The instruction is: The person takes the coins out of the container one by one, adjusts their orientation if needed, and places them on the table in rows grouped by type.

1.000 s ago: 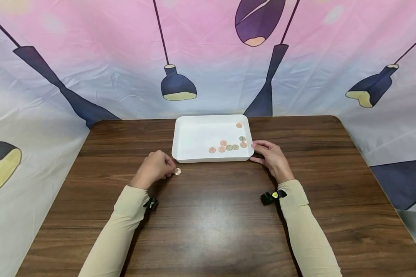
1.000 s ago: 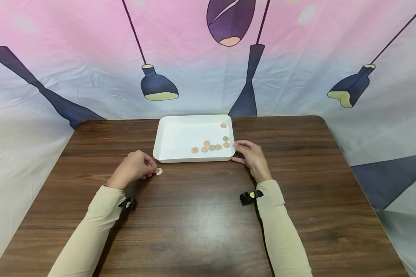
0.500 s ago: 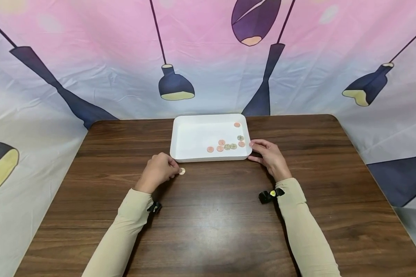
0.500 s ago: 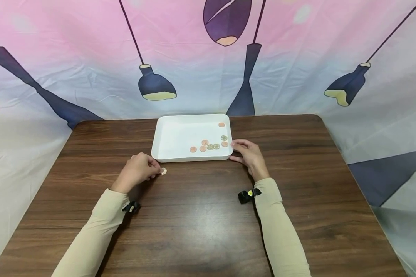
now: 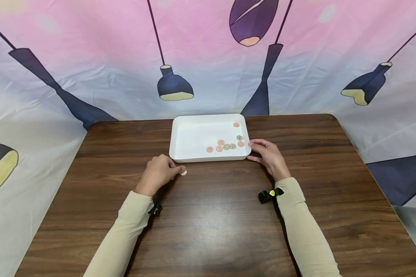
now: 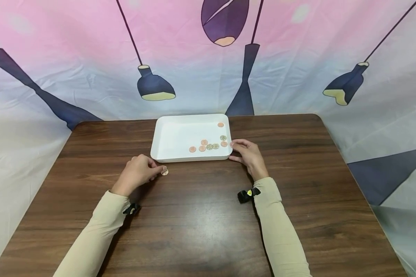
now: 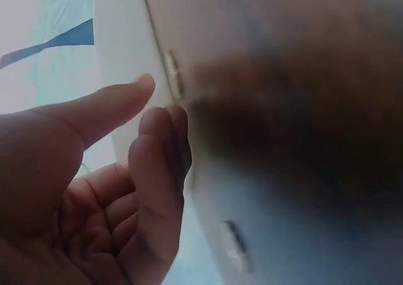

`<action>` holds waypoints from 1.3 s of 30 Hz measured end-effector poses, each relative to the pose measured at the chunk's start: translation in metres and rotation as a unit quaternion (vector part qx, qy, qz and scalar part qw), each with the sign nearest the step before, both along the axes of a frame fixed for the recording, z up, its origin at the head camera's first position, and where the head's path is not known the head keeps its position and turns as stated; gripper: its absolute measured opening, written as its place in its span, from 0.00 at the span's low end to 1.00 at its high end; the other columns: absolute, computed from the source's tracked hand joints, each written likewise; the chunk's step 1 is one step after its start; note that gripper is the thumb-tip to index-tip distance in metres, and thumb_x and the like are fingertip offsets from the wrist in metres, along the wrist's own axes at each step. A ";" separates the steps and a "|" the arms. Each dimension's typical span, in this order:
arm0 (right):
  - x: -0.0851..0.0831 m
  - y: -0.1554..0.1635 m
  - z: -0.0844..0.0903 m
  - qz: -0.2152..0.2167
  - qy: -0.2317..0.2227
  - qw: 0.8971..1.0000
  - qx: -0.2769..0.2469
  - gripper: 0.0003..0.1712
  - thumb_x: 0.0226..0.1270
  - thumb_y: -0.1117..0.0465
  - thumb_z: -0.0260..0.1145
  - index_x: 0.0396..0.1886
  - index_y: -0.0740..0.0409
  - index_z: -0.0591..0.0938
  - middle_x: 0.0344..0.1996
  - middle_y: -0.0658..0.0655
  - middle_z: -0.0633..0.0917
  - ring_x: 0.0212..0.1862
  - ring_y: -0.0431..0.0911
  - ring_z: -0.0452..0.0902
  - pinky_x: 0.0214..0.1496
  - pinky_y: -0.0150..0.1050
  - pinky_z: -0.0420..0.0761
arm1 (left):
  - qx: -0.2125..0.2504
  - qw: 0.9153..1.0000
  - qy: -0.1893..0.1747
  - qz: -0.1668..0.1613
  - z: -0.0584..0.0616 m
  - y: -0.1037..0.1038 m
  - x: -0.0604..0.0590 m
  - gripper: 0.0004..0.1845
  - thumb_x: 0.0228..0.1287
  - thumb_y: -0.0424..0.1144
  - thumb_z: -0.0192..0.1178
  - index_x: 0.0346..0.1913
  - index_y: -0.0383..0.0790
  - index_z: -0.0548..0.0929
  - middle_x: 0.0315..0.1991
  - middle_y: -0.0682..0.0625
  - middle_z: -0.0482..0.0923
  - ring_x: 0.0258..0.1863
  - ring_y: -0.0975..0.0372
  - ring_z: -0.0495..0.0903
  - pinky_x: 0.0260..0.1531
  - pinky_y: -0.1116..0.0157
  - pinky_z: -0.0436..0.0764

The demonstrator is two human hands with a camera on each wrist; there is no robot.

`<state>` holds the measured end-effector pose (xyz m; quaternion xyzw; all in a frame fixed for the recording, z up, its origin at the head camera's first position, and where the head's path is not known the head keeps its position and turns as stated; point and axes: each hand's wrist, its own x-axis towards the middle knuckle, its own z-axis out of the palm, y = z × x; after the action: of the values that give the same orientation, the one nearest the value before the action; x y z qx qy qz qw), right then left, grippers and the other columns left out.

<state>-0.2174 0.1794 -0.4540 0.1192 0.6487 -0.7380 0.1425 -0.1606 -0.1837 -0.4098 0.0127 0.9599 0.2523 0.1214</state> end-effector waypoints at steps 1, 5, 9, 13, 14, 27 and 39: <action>0.000 -0.001 0.000 0.001 0.000 1.000 -0.001 0.23 0.80 0.61 0.65 0.67 0.67 0.77 0.58 0.59 0.79 0.53 0.44 0.81 0.51 0.38 0.88 | -0.005 1.000 0.002 -0.006 0.002 0.001 0.001 0.27 0.70 0.54 0.70 0.14 0.45 0.82 0.10 0.58 0.69 0.14 0.63 0.66 0.18 0.66 0.65; -0.001 -0.002 -0.001 0.007 0.000 1.000 -0.002 0.23 0.80 0.61 0.65 0.68 0.67 0.76 0.59 0.59 0.79 0.53 0.44 0.80 0.52 0.39 0.88 | 0.008 0.999 0.019 -0.035 0.018 0.011 0.003 0.28 0.72 0.59 0.66 0.17 0.45 0.86 0.12 0.57 0.76 0.16 0.63 0.70 0.21 0.64 0.67; 0.000 -0.001 -0.003 0.003 -0.001 1.000 0.004 0.23 0.80 0.61 0.64 0.68 0.67 0.77 0.59 0.60 0.79 0.54 0.46 0.80 0.51 0.38 0.88 | 0.059 0.994 0.071 -0.058 0.030 0.028 -0.012 0.17 0.73 0.54 0.67 0.33 0.45 0.92 0.26 0.54 0.86 0.26 0.61 0.81 0.31 0.59 0.77; 0.001 0.000 -0.006 0.002 -0.005 1.000 0.003 0.23 0.80 0.61 0.64 0.68 0.67 0.76 0.60 0.60 0.78 0.54 0.46 0.79 0.52 0.38 0.88 | 0.071 0.992 0.071 -0.074 0.027 0.043 -0.038 0.09 0.73 0.43 0.68 0.45 0.42 0.92 0.35 0.50 0.88 0.35 0.57 0.84 0.39 0.57 0.81; 0.001 0.000 -0.007 0.003 -0.006 1.000 0.002 0.24 0.80 0.60 0.64 0.68 0.67 0.76 0.60 0.60 0.79 0.54 0.45 0.80 0.52 0.38 0.88 | 0.069 0.993 0.057 -0.076 0.024 0.046 -0.045 0.09 0.72 0.40 0.68 0.47 0.40 0.91 0.36 0.49 0.88 0.37 0.57 0.84 0.40 0.57 0.81; 0.004 -0.001 -0.005 0.003 -0.004 1.000 -0.007 0.23 0.80 0.60 0.65 0.67 0.67 0.77 0.54 0.56 0.80 0.49 0.44 0.82 0.51 0.39 0.89 | 0.087 0.991 -0.035 -0.091 -0.013 0.074 -0.085 0.13 0.68 0.30 0.70 0.54 0.39 0.90 0.46 0.46 0.83 0.46 0.55 0.79 0.49 0.58 0.79; 0.000 0.002 -0.001 0.000 0.002 1.000 -0.002 0.23 0.80 0.61 0.65 0.68 0.68 0.76 0.56 0.59 0.80 0.50 0.45 0.81 0.51 0.39 0.89 | 0.038 0.992 -0.048 -0.110 -0.008 0.082 -0.093 0.07 0.72 0.34 0.67 0.50 0.39 0.87 0.41 0.48 0.79 0.39 0.57 0.76 0.43 0.59 0.76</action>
<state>-0.2170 0.1813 -0.4549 0.1173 0.6475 -0.7395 0.1419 -0.2531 -0.1017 -0.4182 0.1103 0.9355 0.2742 0.1934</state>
